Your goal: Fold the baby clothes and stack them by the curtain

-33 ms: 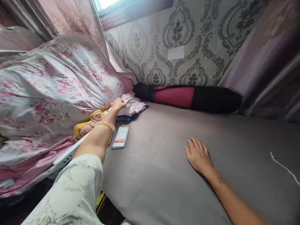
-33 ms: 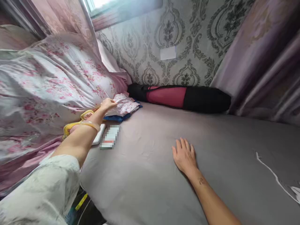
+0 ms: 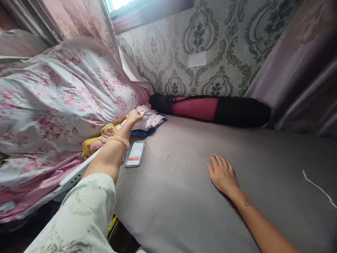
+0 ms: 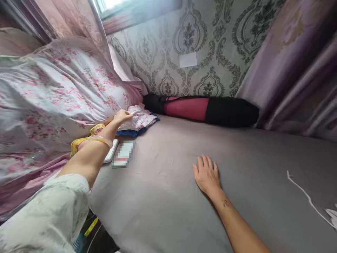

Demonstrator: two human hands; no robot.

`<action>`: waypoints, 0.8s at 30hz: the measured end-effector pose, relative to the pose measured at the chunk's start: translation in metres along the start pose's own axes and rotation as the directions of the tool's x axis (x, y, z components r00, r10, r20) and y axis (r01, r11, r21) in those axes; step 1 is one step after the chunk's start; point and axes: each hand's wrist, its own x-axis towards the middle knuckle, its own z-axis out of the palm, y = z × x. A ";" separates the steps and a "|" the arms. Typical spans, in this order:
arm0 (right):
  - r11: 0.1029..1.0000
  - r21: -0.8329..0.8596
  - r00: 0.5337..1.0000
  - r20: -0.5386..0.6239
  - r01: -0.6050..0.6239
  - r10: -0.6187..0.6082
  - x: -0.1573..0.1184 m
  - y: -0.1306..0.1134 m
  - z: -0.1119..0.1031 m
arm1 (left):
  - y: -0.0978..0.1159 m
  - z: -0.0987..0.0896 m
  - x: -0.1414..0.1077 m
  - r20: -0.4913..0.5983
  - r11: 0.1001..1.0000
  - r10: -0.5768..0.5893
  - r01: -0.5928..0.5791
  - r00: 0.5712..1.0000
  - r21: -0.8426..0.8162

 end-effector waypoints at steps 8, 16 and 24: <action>0.999 0.033 0.999 0.041 -0.024 0.023 -0.001 0.001 -0.002 | 0.068 -0.006 -0.019 0.057 0.729 0.189 -0.101 0.980 -0.677; 0.998 0.061 0.999 0.049 -0.026 0.023 -0.001 0.000 -0.003 | 0.136 0.014 -0.061 0.115 0.414 0.288 -0.016 0.951 -0.910; 0.982 0.182 0.994 0.103 -0.045 0.026 0.002 -0.003 -0.020 | 0.191 0.047 -0.129 0.151 0.201 0.384 0.077 0.911 -0.977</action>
